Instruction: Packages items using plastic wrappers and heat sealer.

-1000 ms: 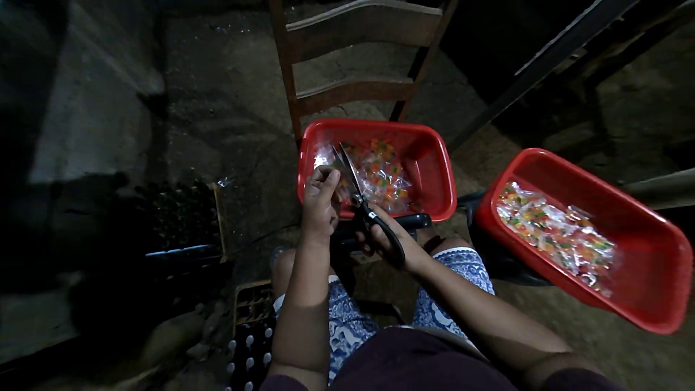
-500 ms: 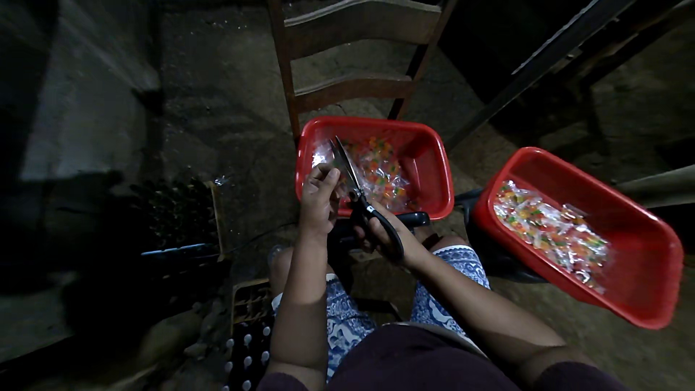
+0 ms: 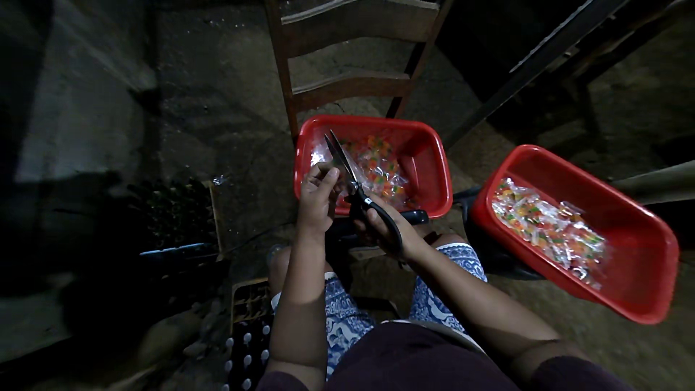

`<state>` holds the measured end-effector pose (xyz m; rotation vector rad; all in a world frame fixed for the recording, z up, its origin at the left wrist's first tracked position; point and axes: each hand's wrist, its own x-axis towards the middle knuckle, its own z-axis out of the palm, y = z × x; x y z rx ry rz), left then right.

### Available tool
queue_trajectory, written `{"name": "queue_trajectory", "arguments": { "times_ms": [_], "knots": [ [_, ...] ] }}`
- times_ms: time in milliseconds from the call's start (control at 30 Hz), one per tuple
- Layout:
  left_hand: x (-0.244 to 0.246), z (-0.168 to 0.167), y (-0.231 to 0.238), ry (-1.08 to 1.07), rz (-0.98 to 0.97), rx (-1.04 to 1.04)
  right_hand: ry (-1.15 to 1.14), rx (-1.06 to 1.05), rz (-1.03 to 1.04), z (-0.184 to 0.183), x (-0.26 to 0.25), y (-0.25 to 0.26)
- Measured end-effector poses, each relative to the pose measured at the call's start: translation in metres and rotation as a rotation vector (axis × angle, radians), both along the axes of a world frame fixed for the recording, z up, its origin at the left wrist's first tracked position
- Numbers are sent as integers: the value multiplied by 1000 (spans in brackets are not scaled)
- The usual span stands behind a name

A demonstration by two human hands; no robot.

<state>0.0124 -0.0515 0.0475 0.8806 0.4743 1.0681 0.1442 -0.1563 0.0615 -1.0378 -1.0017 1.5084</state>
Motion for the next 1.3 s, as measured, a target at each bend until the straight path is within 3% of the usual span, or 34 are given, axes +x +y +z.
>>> {"name": "queue_trajectory", "arguments": {
  "times_ms": [200,400,533,700,833,1000,1100,1300],
  "knots": [
    [-4,0,3,27,39,-52,-137,-21,76,11,12,-12],
    [-3,-5,5,136,92,38,-363,61,-437,40,30,-15],
    [6,-5,-1,220,57,125,-514,185,-488,44,35,17],
    [13,-5,-5,220,1,165,-403,134,-439,31,31,42],
    [15,0,-8,172,-36,65,-268,22,-464,32,41,33],
    [20,-9,4,250,168,-150,-302,2,-668,43,106,-14],
    [25,-42,18,429,217,-121,-552,-6,-885,37,179,-67],
    [40,-72,21,617,230,-100,-1073,-436,-1238,17,303,-206]
  ]
}}
